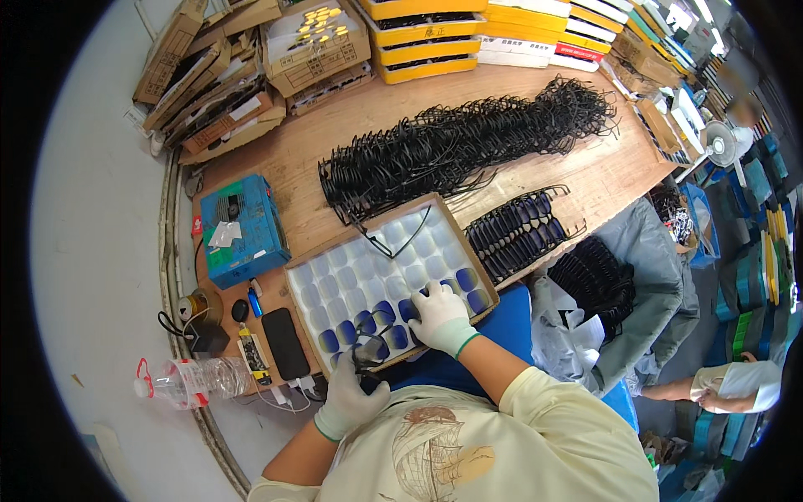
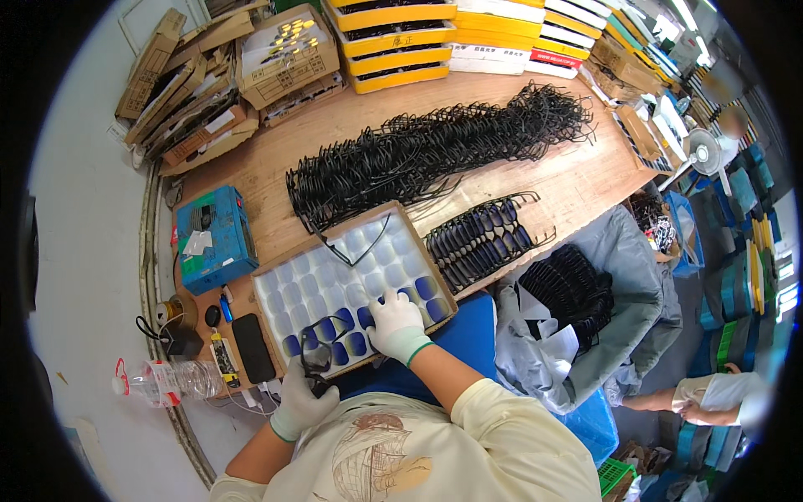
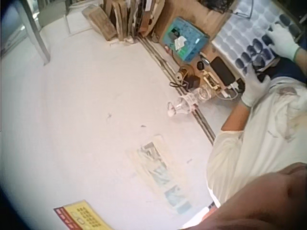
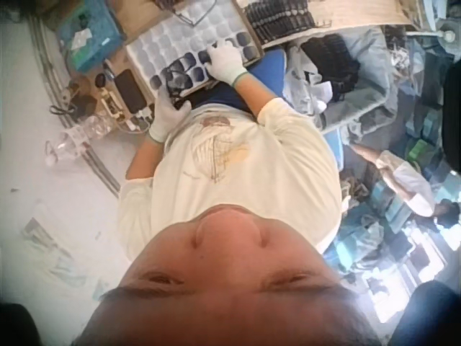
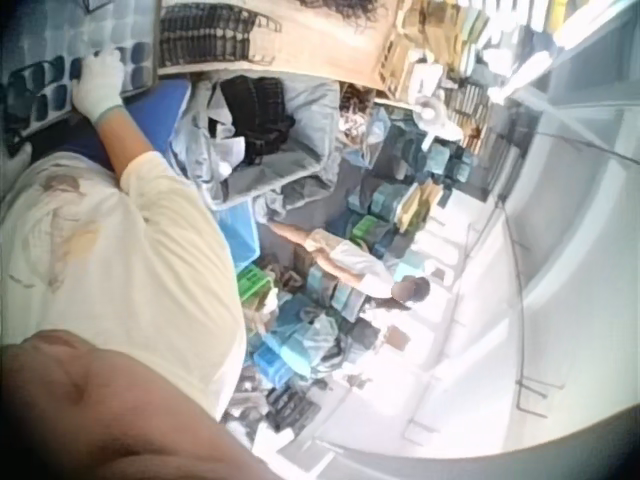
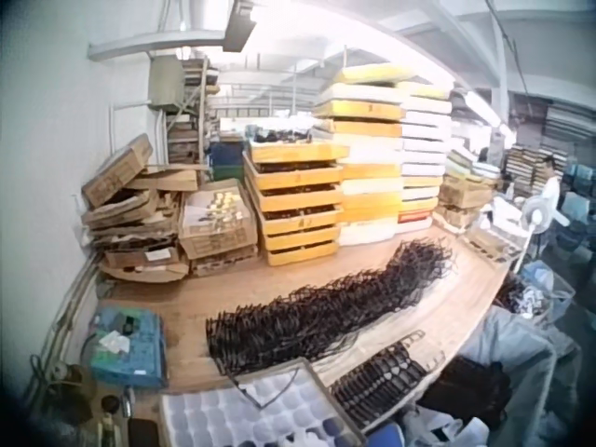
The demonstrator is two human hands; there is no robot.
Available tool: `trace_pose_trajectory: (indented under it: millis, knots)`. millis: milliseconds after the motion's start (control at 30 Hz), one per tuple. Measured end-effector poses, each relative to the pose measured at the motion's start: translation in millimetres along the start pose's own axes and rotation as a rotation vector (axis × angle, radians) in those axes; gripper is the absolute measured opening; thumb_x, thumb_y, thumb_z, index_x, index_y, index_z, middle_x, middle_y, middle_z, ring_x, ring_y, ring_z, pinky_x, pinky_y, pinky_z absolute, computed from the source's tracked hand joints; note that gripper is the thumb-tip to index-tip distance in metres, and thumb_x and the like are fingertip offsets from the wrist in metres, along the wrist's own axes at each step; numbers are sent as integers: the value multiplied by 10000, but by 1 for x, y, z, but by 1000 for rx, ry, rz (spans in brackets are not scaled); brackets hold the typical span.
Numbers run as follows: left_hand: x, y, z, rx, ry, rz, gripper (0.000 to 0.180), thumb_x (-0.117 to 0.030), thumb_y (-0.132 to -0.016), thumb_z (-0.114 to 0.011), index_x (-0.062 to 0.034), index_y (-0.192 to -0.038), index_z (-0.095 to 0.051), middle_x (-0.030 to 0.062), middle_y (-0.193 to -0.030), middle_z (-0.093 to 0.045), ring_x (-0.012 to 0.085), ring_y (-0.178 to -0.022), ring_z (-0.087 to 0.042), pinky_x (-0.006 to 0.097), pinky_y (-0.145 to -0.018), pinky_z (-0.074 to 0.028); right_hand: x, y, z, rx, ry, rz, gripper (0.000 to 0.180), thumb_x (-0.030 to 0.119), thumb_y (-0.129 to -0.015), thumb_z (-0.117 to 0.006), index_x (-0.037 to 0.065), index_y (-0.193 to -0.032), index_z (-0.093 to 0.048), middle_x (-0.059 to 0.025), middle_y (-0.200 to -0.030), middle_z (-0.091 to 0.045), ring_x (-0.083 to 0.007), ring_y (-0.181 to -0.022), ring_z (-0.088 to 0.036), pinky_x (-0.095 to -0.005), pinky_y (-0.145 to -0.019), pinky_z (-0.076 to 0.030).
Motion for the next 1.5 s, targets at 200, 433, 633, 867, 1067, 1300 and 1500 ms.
trace_pose_trajectory:
  millis: [200,433,633,867,1067,1300,1500]
  knots:
    - [-12,1,-8,42,538,178,636,31,-844,-612,23,-1378,-267,215,-1230,-575,274,-989,-720,365,-782,-641,-3,19,2,-135,-265,87,196,202,-859,-687,56,-984,-651,-170,-1018,-631,-387,-967,-636,-472,-861,-532]
    - [-8,-6,5,-72,240,28,332,-253,-1083,-447,50,-1107,-582,144,-947,-721,186,-841,-718,302,-762,-579,42,79,60,-198,-1216,212,266,91,-897,-688,9,-1149,-653,-175,-951,-699,-293,-869,-698,-358,-821,-558]
    - [-34,-10,-13,-13,306,26,331,-239,-1069,-467,69,-1087,-587,143,-882,-725,208,-812,-719,330,-730,-563,47,86,74,-358,-962,209,277,69,-897,-677,6,-1167,-699,-186,-1007,-712,-346,-916,-695,-378,-827,-560]
    - [-46,-1,-8,54,167,20,290,-207,-1055,-493,67,-1111,-567,126,-843,-715,188,-709,-686,322,-674,-547,45,83,63,-189,-1163,151,278,115,-930,-688,-8,-1179,-671,-128,-940,-690,-230,-865,-683,-338,-785,-556]
    - [-57,4,-9,157,357,58,261,-177,-1039,-487,53,-1134,-564,119,-820,-702,171,-692,-674,289,-639,-527,49,72,38,268,-1416,214,268,214,-1004,-592,-46,-1050,-640,-59,-778,-676,-139,-719,-652,-308,-695,-548]
    - [-67,2,-3,55,134,65,382,-361,-1021,-540,16,-983,-587,62,-775,-615,145,-667,-578,299,-597,-444,46,78,60,-87,-1015,250,271,210,-978,-606,-53,-934,-653,-146,-783,-710,-193,-724,-691,-344,-705,-544]
    - [-37,0,-12,86,278,85,267,-232,-1021,-520,25,-1058,-582,82,-698,-655,154,-597,-634,285,-567,-487,50,84,85,-22,-905,405,254,201,-936,-612,-49,-912,-651,-218,-833,-690,-372,-789,-677,-424,-757,-525]
Point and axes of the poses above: each hand's wrist, its own y-axis away from the middle knuckle, its own z-axis out of the back of the hand, x = y × z, the point moved 8 cm from there along -y, towards the middle knuckle
